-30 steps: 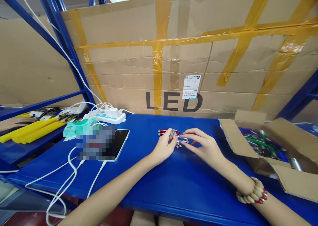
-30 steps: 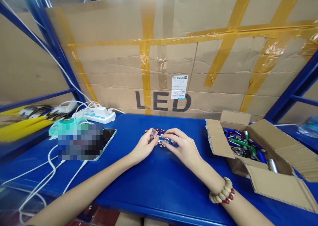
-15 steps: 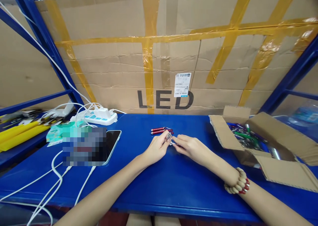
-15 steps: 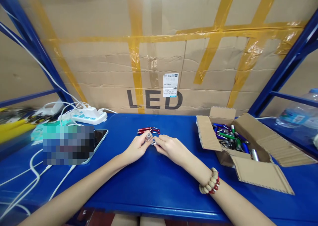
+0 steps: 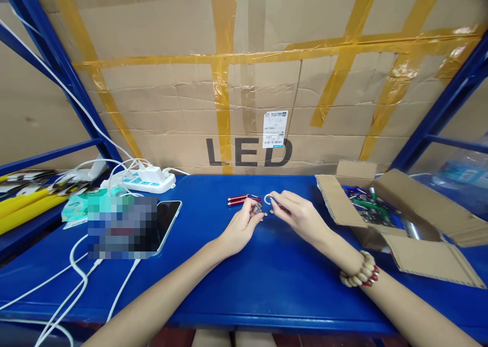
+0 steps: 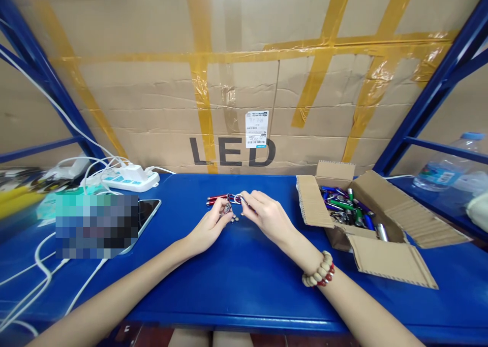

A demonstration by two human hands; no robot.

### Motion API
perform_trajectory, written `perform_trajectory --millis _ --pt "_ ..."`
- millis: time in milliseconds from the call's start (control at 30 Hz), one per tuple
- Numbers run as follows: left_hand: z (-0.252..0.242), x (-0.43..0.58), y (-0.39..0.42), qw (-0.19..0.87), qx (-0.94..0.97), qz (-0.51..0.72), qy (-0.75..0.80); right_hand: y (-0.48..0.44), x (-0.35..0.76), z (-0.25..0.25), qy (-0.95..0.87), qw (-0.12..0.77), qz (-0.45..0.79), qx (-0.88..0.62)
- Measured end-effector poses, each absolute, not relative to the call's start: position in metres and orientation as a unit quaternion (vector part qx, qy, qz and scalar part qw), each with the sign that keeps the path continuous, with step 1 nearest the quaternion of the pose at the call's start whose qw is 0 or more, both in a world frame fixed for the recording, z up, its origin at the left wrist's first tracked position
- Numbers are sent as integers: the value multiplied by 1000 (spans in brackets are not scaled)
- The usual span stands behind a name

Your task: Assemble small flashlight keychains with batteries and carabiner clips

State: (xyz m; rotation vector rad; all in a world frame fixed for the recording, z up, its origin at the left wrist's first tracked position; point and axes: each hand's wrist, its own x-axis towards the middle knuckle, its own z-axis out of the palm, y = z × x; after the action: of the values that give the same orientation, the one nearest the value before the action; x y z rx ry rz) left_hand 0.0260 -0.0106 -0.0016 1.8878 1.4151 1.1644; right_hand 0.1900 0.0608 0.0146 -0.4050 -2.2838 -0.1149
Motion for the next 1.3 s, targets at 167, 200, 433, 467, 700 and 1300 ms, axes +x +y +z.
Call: perform_trajectory --millis 167,200,433,467,700,1300 --pt "-2 28 -9 235 725 427 487 57 188 12 -907 394 -69 -130" --pt "-2 28 -9 233 724 431 485 57 187 11 -910 388 -69 -133" --pt "-4 21 -5 183 703 457 512 64 192 14 -923 348 48 -158" --pt "-4 19 -4 167 712 452 510 64 192 14 -920 349 77 -159" --pt "-3 18 -9 157 760 400 487 55 183 17 -890 355 223 -177" --pt "-5 22 -11 109 770 398 487 60 190 20 -908 171 287 -253"
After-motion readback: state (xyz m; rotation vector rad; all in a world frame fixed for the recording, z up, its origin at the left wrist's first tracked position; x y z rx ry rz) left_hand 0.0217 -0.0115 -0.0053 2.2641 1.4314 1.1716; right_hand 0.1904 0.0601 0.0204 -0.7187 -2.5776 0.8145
